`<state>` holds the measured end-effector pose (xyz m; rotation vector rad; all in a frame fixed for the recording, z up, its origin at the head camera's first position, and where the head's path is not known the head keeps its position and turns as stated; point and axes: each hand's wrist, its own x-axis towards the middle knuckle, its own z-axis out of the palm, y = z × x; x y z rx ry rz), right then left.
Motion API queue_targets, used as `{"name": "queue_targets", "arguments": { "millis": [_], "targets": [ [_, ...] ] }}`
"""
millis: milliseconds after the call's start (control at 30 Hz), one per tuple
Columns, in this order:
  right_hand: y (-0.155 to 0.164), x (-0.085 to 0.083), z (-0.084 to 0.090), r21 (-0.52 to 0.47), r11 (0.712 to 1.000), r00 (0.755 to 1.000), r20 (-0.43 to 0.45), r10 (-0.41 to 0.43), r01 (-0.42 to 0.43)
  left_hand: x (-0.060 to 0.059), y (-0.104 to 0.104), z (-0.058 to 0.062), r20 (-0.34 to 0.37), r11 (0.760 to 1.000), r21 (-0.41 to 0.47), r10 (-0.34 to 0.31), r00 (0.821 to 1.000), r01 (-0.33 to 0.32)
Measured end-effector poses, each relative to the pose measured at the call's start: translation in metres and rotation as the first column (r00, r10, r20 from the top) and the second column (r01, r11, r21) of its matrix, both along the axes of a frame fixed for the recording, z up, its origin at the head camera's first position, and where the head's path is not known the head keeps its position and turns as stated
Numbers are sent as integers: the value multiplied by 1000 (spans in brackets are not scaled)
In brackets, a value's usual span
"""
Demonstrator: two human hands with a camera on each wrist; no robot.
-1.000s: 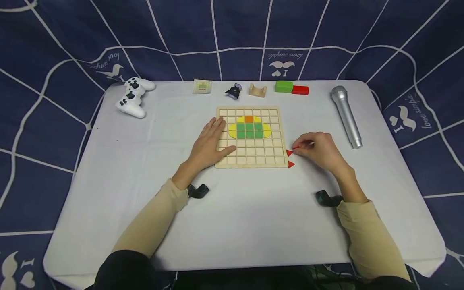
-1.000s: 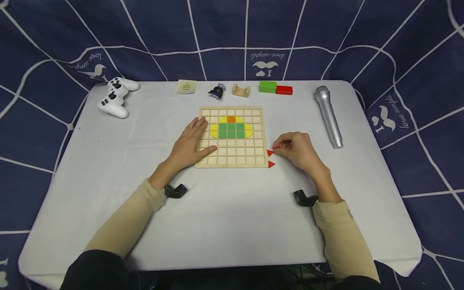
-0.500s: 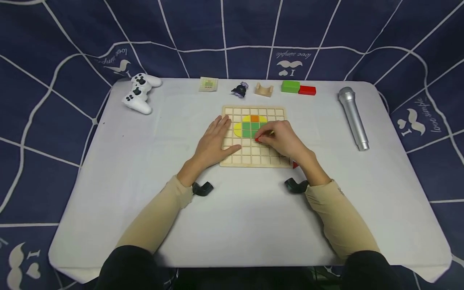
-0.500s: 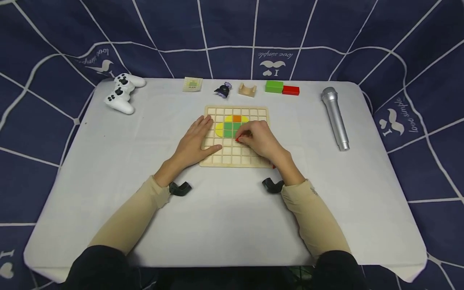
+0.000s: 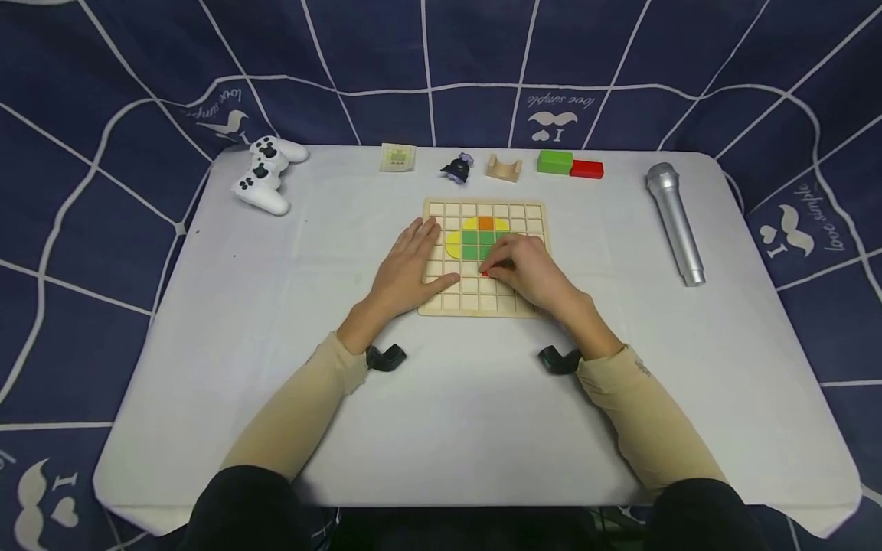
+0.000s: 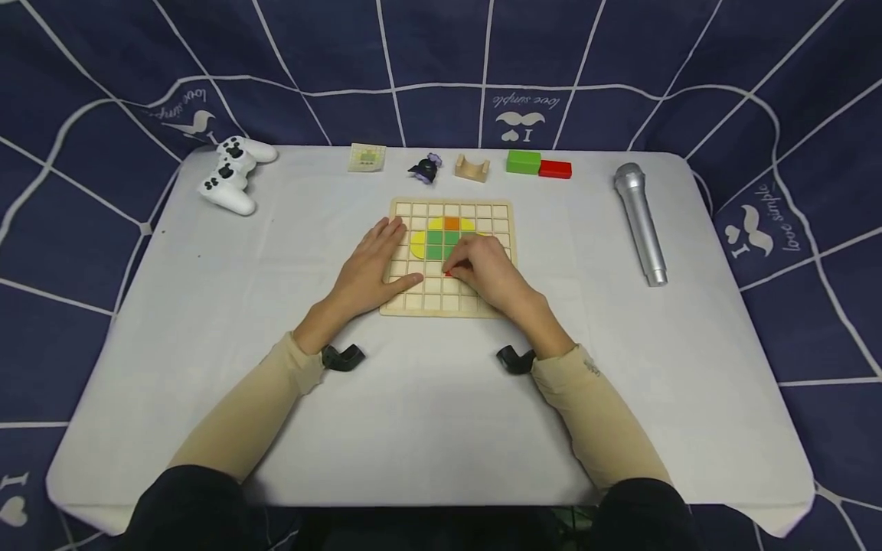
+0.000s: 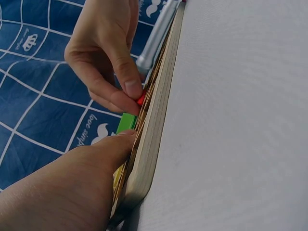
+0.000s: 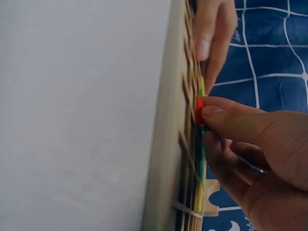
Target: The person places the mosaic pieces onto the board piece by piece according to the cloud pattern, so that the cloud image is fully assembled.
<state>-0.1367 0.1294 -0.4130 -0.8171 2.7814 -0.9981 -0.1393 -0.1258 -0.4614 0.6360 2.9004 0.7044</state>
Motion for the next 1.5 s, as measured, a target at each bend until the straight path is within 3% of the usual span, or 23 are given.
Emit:
{"name": "queue_targets", "arguments": {
  "millis": [233, 433, 767, 1033, 1300, 1500],
  "targets": [
    [-1, 5, -4, 51, 999, 997, -70, -10, 14, 0, 0, 1, -10, 1000, 3, 0, 1000, 0],
    [3, 8, -1, 106, 994, 992, -116, 43, -31, 0, 1, 1, -10, 1000, 9, -1, 1000, 1],
    [18, 13, 7, 57, 997, 990, -125, 64, -57, 0, -1, 2, -17, 1000, 8, 6, 1000, -6],
    [15, 16, 2, 122, 985, 983, -126, 137, -122, 0, -1, -1, -15, 1000, 26, 9, 1000, -9],
    [14, 12, 5, 145, 989, 986, -162, 35, -11, -1, 2, -1, -14, 1000, 18, 9, 1000, -9],
    [16, 8, 0, 202, 979, 982, -184, 43, -5, -2, 1, -1, -17, 1000, 11, 4, 1000, -4]
  ]
}}
